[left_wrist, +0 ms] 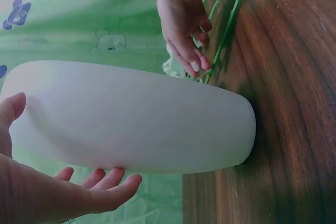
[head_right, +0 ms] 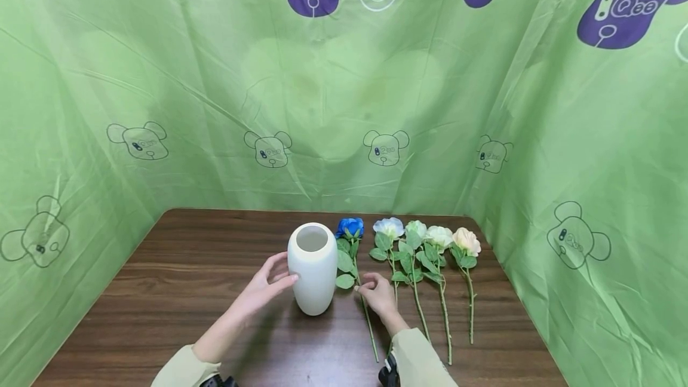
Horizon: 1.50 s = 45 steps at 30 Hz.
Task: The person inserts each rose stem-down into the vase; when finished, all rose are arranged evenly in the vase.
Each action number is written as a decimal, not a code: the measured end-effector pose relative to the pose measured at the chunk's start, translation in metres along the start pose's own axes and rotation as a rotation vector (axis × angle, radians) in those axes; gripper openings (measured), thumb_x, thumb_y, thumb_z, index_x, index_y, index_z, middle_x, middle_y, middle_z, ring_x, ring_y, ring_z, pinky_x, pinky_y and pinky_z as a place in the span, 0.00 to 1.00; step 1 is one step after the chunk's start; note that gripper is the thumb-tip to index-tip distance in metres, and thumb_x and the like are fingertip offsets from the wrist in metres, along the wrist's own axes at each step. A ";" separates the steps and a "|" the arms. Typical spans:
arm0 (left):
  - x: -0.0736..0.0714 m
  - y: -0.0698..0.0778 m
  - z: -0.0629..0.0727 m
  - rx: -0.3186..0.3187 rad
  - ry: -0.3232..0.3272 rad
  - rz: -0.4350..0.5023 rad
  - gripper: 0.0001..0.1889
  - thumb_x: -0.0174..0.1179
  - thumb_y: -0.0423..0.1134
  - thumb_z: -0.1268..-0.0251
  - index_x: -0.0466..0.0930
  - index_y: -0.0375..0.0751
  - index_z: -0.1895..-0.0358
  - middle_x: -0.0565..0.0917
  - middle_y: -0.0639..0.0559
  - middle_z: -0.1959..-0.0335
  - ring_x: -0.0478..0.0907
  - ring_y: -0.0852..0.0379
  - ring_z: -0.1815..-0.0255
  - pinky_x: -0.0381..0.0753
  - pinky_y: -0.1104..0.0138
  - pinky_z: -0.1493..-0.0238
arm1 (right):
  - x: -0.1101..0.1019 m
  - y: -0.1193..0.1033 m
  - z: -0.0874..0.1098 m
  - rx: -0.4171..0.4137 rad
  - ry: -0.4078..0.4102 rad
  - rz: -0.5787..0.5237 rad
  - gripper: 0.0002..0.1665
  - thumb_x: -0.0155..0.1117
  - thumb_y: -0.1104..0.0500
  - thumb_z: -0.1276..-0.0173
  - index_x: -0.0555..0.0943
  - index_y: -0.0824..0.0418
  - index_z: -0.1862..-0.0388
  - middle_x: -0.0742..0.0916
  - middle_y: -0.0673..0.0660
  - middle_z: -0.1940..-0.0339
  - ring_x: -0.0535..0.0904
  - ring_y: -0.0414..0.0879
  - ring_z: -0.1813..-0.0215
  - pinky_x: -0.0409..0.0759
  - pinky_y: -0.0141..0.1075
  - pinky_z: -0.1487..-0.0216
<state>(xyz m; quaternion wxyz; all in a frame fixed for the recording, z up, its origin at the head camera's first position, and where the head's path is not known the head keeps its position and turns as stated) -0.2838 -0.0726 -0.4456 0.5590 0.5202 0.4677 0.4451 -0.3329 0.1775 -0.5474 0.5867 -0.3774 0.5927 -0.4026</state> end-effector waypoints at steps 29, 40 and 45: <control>0.001 -0.005 -0.004 -0.061 0.008 0.033 0.30 0.62 0.45 0.46 0.60 0.43 0.42 0.68 0.41 0.46 0.67 0.42 0.47 0.67 0.54 0.56 | -0.003 0.003 0.010 -0.044 -0.051 -0.036 0.21 0.61 0.73 0.48 0.70 0.76 0.54 0.80 0.60 0.78 0.75 0.50 0.86 0.71 0.34 0.85; 0.000 -0.005 -0.004 -0.068 0.006 0.021 0.31 0.61 0.46 0.46 0.60 0.43 0.41 0.67 0.40 0.45 0.67 0.43 0.47 0.68 0.56 0.58 | -0.032 -0.013 0.012 -0.359 0.014 -0.362 0.15 0.57 0.72 0.42 0.69 0.77 0.56 0.79 0.62 0.71 0.76 0.46 0.85 0.73 0.36 0.83; 0.000 -0.006 -0.005 -0.068 0.014 0.022 0.30 0.62 0.46 0.47 0.61 0.43 0.42 0.68 0.41 0.46 0.68 0.43 0.48 0.68 0.57 0.58 | -0.045 -0.034 0.013 -0.544 0.041 -0.478 0.13 0.58 0.69 0.41 0.72 0.72 0.57 0.81 0.58 0.68 0.77 0.46 0.84 0.72 0.34 0.83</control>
Point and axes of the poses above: each hand's wrist, its own z-axis away from the middle knuckle, its own x-axis out of the palm, y = z × x, the point moved 10 cm from there along -z, towards the middle knuckle
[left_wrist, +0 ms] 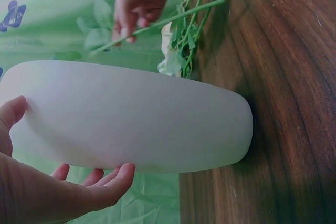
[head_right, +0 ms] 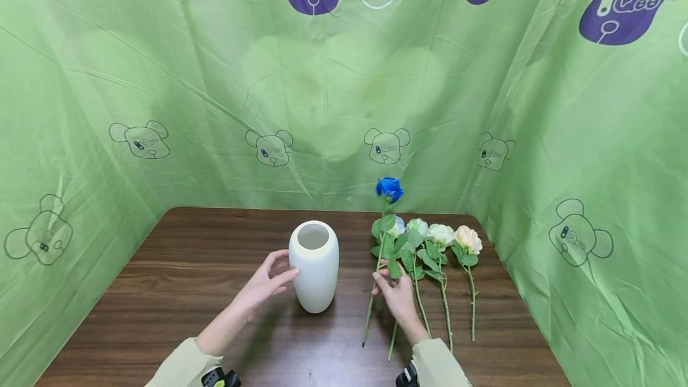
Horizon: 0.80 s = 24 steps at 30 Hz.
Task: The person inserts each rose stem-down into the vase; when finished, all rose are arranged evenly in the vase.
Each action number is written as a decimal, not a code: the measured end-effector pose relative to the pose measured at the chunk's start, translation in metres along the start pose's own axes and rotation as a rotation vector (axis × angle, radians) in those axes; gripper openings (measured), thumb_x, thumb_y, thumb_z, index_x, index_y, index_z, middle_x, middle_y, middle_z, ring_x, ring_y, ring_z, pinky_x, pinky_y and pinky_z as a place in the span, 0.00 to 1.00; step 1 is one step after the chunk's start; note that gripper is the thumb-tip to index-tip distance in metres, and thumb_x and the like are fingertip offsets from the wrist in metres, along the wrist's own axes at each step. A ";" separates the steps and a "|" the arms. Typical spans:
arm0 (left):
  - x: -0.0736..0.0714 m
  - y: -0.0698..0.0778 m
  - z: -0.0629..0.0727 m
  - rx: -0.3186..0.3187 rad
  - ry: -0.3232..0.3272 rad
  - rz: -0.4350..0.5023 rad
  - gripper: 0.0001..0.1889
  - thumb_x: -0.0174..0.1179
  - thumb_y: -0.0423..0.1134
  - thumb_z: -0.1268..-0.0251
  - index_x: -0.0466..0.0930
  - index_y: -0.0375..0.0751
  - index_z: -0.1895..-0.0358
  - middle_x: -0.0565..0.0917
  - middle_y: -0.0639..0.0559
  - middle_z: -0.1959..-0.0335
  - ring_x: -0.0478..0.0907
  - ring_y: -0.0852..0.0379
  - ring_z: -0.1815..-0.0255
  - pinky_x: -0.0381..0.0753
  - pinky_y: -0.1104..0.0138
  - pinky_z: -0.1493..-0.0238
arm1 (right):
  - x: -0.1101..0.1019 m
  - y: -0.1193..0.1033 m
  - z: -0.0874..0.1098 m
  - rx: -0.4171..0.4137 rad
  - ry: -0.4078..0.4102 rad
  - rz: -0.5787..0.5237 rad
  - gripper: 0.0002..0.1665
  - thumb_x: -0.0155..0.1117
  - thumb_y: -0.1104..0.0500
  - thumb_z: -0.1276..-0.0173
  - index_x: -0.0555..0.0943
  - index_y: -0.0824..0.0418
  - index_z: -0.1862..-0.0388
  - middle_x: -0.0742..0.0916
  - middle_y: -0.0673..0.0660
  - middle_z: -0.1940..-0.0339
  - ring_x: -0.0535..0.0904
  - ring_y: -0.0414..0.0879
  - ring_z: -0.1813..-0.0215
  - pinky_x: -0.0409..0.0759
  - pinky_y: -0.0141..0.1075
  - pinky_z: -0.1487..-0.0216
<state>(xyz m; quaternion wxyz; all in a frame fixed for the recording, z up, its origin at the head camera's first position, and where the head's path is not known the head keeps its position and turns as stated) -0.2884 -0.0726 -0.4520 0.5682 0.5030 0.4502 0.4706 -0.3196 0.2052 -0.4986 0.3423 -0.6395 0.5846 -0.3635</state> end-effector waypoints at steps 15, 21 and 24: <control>0.000 0.000 -0.001 -0.007 0.002 0.023 0.29 0.62 0.44 0.47 0.61 0.44 0.43 0.69 0.42 0.47 0.69 0.45 0.49 0.68 0.58 0.60 | 0.020 -0.119 -0.047 -0.028 0.200 -0.151 0.22 0.57 0.69 0.39 0.64 0.72 0.48 0.80 0.63 0.69 0.78 0.48 0.81 0.74 0.34 0.77; 0.000 0.000 -0.001 0.000 -0.005 0.022 0.29 0.62 0.44 0.47 0.61 0.44 0.43 0.69 0.42 0.47 0.69 0.45 0.49 0.68 0.58 0.61 | 0.010 -0.112 -0.073 -0.146 0.235 -0.444 0.29 0.62 0.67 0.44 0.62 0.69 0.45 0.80 0.65 0.68 0.79 0.52 0.79 0.71 0.32 0.79; 0.000 -0.001 -0.002 0.002 -0.008 0.016 0.29 0.62 0.45 0.46 0.61 0.43 0.42 0.69 0.41 0.47 0.69 0.45 0.49 0.69 0.59 0.61 | 0.021 -0.140 -0.079 -0.121 0.306 -0.463 0.25 0.59 0.70 0.41 0.60 0.70 0.47 0.81 0.63 0.69 0.78 0.49 0.80 0.70 0.30 0.79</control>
Point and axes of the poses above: each hand's wrist, its own z-axis away from the middle knuckle, its own x-axis out of the palm, y = z × x, the point moved 10 cm from there along -z, towards the middle knuckle
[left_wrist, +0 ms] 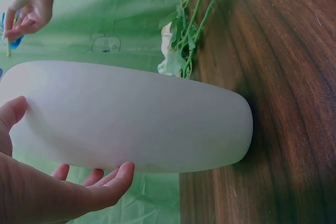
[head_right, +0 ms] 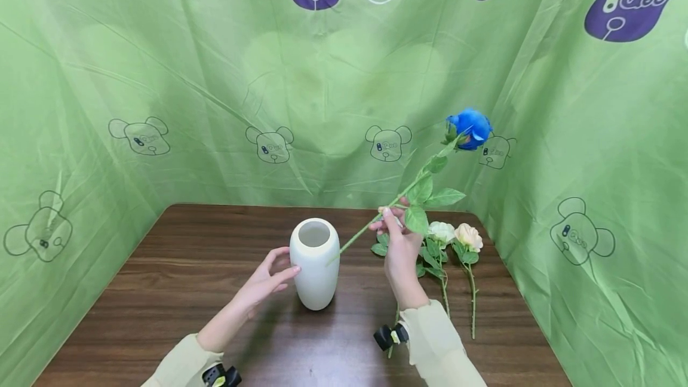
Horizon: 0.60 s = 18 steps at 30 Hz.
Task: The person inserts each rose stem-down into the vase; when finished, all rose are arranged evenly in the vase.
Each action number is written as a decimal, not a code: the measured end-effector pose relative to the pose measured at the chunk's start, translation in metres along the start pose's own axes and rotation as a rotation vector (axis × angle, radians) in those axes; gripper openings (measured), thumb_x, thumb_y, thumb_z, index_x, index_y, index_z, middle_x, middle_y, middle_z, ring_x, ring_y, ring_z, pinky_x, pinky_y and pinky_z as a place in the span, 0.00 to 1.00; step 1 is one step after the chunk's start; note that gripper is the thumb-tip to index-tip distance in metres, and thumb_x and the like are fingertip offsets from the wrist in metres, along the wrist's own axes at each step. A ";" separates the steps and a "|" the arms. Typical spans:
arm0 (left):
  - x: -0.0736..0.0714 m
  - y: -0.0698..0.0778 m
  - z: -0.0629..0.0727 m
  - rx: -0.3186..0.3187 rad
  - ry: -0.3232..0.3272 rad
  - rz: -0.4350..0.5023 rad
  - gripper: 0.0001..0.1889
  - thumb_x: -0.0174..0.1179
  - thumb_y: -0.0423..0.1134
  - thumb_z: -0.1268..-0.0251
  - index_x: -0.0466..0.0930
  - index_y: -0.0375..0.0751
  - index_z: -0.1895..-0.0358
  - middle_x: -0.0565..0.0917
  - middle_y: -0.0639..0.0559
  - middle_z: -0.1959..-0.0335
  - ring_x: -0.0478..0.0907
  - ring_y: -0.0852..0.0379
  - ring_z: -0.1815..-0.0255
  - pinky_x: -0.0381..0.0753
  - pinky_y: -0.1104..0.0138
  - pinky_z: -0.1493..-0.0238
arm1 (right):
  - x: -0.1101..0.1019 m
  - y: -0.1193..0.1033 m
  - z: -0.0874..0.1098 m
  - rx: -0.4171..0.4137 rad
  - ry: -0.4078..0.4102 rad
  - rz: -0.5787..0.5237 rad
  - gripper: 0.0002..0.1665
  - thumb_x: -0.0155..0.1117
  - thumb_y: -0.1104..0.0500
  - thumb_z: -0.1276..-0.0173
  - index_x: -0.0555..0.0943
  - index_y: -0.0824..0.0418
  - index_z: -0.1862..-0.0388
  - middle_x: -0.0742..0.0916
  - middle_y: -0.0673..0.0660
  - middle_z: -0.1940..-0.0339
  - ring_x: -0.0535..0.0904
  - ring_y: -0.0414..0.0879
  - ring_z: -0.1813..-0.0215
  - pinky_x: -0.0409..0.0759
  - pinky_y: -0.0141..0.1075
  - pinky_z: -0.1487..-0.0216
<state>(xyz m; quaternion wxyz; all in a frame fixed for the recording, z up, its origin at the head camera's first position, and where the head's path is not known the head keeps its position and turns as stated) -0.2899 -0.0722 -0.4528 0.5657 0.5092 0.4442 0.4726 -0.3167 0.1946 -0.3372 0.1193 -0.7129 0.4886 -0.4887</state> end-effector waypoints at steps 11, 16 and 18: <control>-0.001 0.001 0.000 0.000 0.001 -0.004 0.29 0.62 0.45 0.47 0.61 0.44 0.42 0.69 0.41 0.47 0.69 0.45 0.49 0.68 0.60 0.63 | 0.042 -0.018 -0.017 -0.012 0.086 0.163 0.22 0.59 0.66 0.40 0.64 0.66 0.49 0.82 0.59 0.68 0.79 0.46 0.78 0.71 0.31 0.78; 0.000 0.002 0.001 -0.006 -0.001 -0.004 0.29 0.62 0.45 0.47 0.61 0.44 0.42 0.68 0.41 0.46 0.69 0.44 0.48 0.68 0.60 0.62 | 0.068 -0.011 -0.014 -0.019 -0.066 0.344 0.20 0.57 0.69 0.39 0.65 0.66 0.49 0.79 0.65 0.66 0.79 0.48 0.75 0.74 0.34 0.74; 0.000 0.002 0.001 -0.003 -0.006 -0.008 0.30 0.62 0.45 0.46 0.60 0.43 0.42 0.68 0.41 0.46 0.68 0.44 0.48 0.68 0.60 0.62 | 0.080 -0.009 -0.009 -0.045 -0.146 0.435 0.19 0.56 0.71 0.39 0.65 0.68 0.50 0.79 0.67 0.67 0.79 0.50 0.76 0.74 0.34 0.76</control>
Point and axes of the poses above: each hand's wrist, its own z-axis away from the middle knuckle, its own x-axis out of the palm, y = z × x, the point moved 10 cm from there along -z, towards the middle knuckle
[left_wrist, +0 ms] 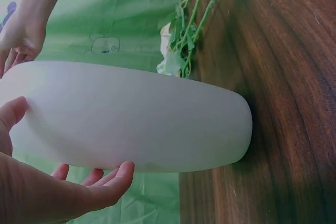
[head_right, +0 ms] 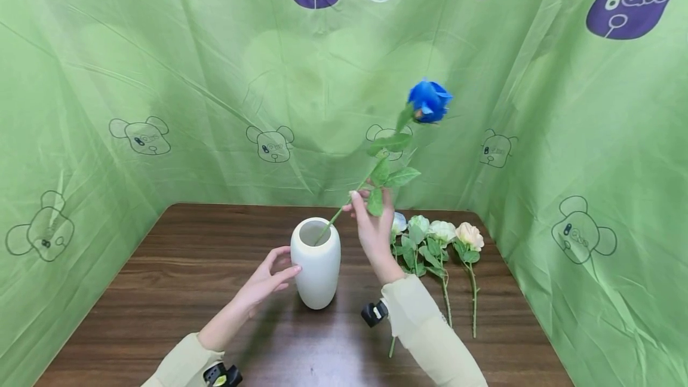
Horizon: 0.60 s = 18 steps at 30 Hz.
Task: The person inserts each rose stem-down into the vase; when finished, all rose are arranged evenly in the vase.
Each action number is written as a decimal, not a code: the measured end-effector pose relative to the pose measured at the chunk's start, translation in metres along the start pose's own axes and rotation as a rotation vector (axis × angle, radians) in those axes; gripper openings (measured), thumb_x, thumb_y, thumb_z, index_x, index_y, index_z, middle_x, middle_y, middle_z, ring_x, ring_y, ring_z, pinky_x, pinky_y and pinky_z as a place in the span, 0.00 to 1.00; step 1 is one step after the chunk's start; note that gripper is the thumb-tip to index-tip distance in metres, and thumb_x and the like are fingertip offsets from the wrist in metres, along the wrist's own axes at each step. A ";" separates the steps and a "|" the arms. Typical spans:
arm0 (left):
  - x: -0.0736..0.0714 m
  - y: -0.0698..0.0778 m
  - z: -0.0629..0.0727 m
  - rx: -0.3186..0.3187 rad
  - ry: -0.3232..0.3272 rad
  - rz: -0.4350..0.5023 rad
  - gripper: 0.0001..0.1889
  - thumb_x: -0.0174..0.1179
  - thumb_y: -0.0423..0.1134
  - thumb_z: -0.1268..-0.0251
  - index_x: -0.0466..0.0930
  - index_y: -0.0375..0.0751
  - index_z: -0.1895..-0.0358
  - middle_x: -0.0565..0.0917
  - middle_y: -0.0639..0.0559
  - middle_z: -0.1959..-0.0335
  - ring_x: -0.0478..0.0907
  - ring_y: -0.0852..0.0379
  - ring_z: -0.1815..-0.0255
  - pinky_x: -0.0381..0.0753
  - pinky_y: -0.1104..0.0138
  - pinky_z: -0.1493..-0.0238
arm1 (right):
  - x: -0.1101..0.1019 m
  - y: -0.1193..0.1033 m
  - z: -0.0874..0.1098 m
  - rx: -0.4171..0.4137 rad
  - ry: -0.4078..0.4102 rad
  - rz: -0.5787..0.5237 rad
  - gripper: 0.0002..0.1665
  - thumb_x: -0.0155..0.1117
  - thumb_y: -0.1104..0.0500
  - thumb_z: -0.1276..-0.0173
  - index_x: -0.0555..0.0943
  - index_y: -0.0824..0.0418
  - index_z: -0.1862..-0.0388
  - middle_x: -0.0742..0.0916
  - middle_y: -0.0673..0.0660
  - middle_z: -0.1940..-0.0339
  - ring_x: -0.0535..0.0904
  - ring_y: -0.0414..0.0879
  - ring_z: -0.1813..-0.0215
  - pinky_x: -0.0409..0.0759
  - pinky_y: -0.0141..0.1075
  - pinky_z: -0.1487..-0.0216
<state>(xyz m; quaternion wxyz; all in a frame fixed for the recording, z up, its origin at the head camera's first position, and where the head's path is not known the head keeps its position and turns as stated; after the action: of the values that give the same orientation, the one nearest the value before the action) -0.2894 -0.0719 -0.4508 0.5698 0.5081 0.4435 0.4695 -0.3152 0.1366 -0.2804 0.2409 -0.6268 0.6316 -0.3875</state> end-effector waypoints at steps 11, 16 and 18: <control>0.002 0.002 0.000 0.006 -0.022 0.008 0.30 0.60 0.45 0.44 0.59 0.41 0.41 0.66 0.39 0.45 0.67 0.42 0.47 0.68 0.58 0.60 | 0.036 0.026 0.037 -0.239 -0.312 0.490 0.11 0.63 0.66 0.44 0.74 0.62 0.62 0.81 0.51 0.77 0.66 0.35 0.82 0.63 0.29 0.83; 0.002 0.003 0.001 0.007 -0.018 0.014 0.29 0.60 0.43 0.44 0.58 0.40 0.41 0.66 0.39 0.45 0.67 0.42 0.48 0.69 0.58 0.61 | 0.040 0.028 0.045 -0.268 -0.365 0.591 0.08 0.62 0.61 0.43 0.73 0.56 0.66 0.71 0.48 0.81 0.63 0.39 0.80 0.63 0.31 0.80; 0.002 0.006 0.002 0.004 -0.018 0.017 0.29 0.60 0.42 0.44 0.58 0.39 0.41 0.66 0.38 0.44 0.68 0.43 0.48 0.69 0.59 0.61 | 0.040 0.029 0.046 -0.249 -0.376 0.610 0.07 0.63 0.61 0.44 0.74 0.55 0.67 0.70 0.48 0.80 0.64 0.41 0.78 0.64 0.32 0.79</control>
<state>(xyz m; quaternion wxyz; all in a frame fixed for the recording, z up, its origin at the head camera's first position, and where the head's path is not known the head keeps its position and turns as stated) -0.2871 -0.0697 -0.4451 0.5686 0.5173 0.4350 0.4689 -0.3005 0.0862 -0.3226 0.3791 -0.4946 0.7761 -0.0965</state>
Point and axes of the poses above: each hand's wrist, its own z-axis away from the middle knuckle, its own x-axis out of the palm, y = z × x, the point moved 10 cm from there along -z, towards the middle knuckle
